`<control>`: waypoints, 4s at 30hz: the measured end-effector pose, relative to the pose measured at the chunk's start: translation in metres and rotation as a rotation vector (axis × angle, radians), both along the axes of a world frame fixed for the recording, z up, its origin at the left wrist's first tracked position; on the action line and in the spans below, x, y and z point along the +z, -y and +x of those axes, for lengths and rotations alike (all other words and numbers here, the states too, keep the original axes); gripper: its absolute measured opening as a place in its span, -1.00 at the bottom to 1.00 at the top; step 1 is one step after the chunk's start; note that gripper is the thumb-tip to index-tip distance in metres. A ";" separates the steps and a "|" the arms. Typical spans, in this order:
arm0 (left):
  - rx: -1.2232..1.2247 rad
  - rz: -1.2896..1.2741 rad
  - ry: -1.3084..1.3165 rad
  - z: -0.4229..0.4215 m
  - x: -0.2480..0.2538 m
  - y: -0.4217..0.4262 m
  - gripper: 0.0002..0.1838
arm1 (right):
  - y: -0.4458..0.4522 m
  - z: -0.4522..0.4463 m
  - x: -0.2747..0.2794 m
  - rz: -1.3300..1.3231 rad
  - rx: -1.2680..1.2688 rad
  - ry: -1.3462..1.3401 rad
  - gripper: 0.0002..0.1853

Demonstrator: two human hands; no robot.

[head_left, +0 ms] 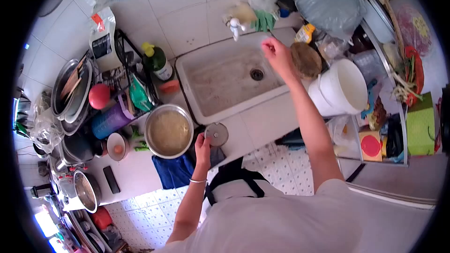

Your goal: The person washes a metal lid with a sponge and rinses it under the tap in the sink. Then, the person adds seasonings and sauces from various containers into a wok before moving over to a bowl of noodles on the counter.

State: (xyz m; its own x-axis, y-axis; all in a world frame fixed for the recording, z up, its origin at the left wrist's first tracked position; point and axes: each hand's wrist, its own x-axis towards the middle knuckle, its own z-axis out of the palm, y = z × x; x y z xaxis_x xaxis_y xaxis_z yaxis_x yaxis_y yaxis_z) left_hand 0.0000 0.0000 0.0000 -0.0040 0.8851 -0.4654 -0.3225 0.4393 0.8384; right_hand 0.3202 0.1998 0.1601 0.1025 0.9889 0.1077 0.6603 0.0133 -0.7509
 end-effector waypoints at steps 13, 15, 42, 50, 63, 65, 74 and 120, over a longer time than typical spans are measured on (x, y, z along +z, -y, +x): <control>-0.031 0.460 -0.487 0.045 0.060 -0.128 -0.67 | -0.243 0.013 -0.045 0.541 0.398 0.970 -0.47; 0.051 0.490 -0.480 0.020 0.083 -0.153 -0.62 | -0.239 0.012 -0.007 0.364 0.422 0.944 -0.58; -0.218 0.778 -1.904 -0.078 0.125 -0.313 -0.61 | -0.200 -0.264 -0.077 -0.894 0.412 -1.447 -0.72; -0.364 0.721 -1.921 -0.076 0.137 -0.312 -0.63 | -0.200 -0.265 -0.081 -0.904 0.429 -1.443 -0.70; -0.359 0.859 -2.067 -0.092 0.110 -0.328 -0.65 | -0.194 -0.262 -0.082 -0.981 0.367 -1.460 -0.72; -0.349 0.830 -2.031 -0.087 0.122 -0.323 -0.66 | -0.196 -0.264 -0.084 -0.998 0.364 -1.467 -0.72; -0.048 0.684 -1.460 -0.059 0.140 -0.301 -0.71 | -0.183 -0.212 -0.062 -0.607 0.272 -1.328 -0.71; 0.104 0.222 0.219 0.189 0.066 -0.163 -0.76 | -0.016 -0.023 -0.063 0.352 0.561 0.002 -0.69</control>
State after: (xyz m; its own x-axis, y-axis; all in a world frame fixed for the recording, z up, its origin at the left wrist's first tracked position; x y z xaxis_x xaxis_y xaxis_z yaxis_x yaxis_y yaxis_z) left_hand 0.1893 0.1629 0.0661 -0.0207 0.9652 -0.2608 -0.5390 0.2089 0.8160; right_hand 0.2969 0.2160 0.0968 -0.4184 0.7980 0.4338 0.4831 0.6000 -0.6377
